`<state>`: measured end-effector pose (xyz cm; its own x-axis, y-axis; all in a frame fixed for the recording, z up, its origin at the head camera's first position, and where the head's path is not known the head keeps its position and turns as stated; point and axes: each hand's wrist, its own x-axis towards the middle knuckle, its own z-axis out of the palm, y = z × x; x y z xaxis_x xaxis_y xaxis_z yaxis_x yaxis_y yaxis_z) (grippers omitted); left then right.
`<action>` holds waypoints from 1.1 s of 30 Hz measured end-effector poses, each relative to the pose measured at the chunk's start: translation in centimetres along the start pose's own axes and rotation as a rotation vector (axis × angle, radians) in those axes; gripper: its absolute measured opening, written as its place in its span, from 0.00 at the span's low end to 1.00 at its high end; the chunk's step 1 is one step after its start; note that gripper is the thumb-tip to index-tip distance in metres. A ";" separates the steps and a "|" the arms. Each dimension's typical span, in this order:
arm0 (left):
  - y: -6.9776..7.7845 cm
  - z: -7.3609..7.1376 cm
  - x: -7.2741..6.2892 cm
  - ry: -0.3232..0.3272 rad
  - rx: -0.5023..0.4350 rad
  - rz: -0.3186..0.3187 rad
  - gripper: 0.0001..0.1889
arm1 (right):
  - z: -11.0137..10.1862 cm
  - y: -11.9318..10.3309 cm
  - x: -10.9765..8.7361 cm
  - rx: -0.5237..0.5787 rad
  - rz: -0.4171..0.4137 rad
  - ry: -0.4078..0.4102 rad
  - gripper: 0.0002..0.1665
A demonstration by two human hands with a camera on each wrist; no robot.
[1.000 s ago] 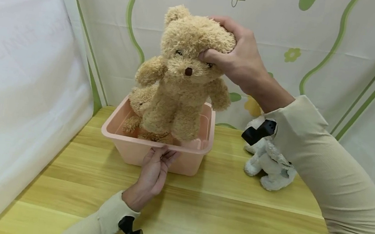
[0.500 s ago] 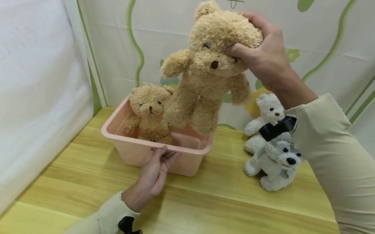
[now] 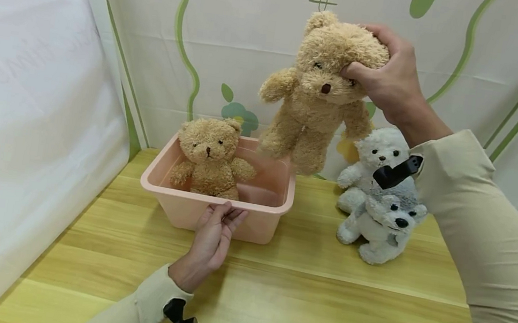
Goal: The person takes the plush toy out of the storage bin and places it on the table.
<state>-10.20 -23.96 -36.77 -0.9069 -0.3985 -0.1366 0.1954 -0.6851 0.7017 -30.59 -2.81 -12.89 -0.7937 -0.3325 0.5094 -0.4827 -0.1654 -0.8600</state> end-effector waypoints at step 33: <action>0.1 0.3 -1.5 0.022 -0.019 0.037 0.03 | -4.6 4.5 0.7 -0.351 0.154 0.085 0.37</action>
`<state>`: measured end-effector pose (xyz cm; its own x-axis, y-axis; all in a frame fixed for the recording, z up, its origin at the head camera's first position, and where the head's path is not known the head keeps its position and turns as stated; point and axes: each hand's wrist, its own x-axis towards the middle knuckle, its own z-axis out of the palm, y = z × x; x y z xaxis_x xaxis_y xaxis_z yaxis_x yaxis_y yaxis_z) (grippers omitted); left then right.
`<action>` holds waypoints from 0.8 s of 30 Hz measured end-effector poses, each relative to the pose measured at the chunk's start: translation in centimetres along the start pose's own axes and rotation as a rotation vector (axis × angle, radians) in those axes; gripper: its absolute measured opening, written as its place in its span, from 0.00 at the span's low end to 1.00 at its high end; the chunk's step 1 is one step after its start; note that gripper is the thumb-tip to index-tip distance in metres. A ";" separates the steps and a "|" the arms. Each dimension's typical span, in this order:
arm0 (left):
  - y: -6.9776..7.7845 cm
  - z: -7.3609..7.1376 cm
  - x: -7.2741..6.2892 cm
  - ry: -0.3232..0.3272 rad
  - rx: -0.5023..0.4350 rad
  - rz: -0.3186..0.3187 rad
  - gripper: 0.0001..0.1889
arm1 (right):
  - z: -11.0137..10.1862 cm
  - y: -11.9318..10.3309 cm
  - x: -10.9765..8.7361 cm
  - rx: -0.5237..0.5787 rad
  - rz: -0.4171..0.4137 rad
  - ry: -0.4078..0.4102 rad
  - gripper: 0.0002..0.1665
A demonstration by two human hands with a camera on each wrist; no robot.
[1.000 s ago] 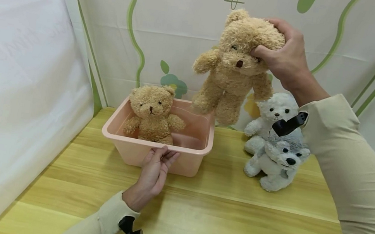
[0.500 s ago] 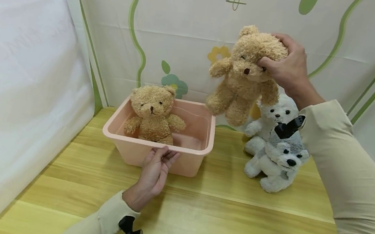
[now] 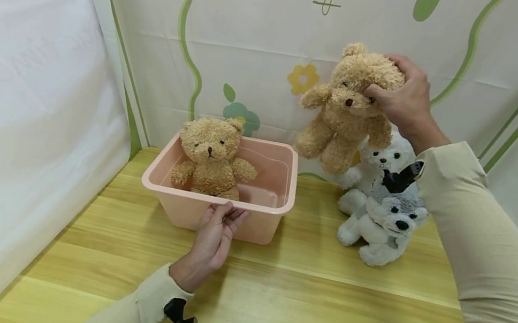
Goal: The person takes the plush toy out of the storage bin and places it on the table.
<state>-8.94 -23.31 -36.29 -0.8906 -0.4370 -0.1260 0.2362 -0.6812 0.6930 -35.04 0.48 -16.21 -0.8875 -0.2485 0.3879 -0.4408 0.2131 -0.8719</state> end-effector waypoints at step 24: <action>0.0 0.0 0.0 0.000 0.003 -0.007 0.03 | 2.5 4.9 -1.1 -0.326 -0.075 -0.315 0.36</action>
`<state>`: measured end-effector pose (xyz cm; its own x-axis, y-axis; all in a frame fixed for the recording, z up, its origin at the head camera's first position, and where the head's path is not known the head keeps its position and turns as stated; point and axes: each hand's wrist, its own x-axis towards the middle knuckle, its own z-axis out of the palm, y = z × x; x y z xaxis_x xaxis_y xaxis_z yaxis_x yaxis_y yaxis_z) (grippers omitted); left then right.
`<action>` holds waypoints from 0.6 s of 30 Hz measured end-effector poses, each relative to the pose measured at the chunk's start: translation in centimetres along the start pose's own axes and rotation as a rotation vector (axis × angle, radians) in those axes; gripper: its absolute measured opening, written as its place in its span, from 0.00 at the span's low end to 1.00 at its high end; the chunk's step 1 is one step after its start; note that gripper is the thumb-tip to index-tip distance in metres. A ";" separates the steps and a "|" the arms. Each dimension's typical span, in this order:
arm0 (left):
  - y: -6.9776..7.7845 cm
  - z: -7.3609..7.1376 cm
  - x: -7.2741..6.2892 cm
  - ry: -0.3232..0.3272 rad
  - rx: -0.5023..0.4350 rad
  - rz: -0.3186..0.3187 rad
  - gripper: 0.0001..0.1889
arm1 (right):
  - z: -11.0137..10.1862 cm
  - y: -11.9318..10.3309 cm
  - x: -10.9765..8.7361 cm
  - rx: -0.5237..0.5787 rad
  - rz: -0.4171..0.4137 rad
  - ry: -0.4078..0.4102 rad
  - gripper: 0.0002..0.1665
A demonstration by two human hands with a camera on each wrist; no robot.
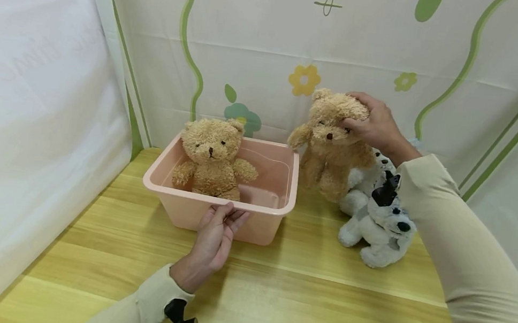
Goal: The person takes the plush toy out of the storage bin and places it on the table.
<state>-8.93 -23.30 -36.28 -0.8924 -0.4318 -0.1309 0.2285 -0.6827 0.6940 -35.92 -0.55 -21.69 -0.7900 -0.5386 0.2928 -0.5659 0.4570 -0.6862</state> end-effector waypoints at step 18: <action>0.0 -0.2 0.2 0.005 0.010 -0.012 0.03 | 1.3 1.3 0.9 -0.136 0.058 -0.146 0.42</action>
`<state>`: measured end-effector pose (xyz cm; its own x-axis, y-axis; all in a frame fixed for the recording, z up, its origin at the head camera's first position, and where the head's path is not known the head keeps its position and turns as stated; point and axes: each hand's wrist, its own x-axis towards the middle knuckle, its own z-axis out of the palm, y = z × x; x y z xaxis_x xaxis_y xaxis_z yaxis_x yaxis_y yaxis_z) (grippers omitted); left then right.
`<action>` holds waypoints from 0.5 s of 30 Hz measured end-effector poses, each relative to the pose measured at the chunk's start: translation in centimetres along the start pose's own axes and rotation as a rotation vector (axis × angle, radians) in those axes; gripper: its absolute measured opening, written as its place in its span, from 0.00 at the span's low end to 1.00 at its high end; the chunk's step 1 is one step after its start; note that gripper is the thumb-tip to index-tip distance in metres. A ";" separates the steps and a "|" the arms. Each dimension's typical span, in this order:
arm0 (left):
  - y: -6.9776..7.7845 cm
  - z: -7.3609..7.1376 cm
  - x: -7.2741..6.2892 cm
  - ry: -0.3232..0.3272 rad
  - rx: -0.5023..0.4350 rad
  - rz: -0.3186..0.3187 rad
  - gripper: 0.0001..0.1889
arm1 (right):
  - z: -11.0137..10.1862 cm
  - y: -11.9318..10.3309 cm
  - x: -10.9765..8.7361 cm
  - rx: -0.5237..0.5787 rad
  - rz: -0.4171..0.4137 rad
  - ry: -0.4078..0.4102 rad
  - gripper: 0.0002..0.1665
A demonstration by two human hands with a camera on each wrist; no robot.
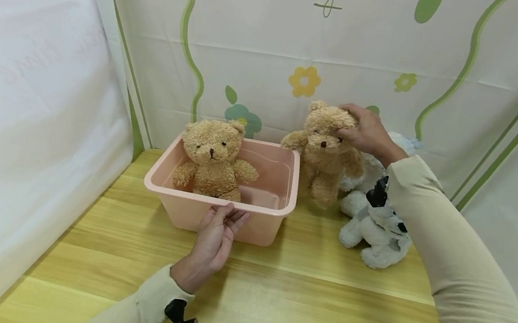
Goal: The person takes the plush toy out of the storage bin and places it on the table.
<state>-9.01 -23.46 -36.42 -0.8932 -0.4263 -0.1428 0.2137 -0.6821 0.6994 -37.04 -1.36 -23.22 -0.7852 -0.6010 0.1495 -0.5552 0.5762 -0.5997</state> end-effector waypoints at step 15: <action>0.1 0.0 -0.1 0.002 -0.007 0.005 0.03 | 0.1 1.6 0.2 -0.083 0.034 -0.073 0.40</action>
<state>-8.85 -23.52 -36.34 -0.8912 -0.4312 -0.1411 0.2208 -0.6838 0.6954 -38.05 -0.61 -24.24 -0.7832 -0.6178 0.0706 -0.5521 0.6388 -0.5358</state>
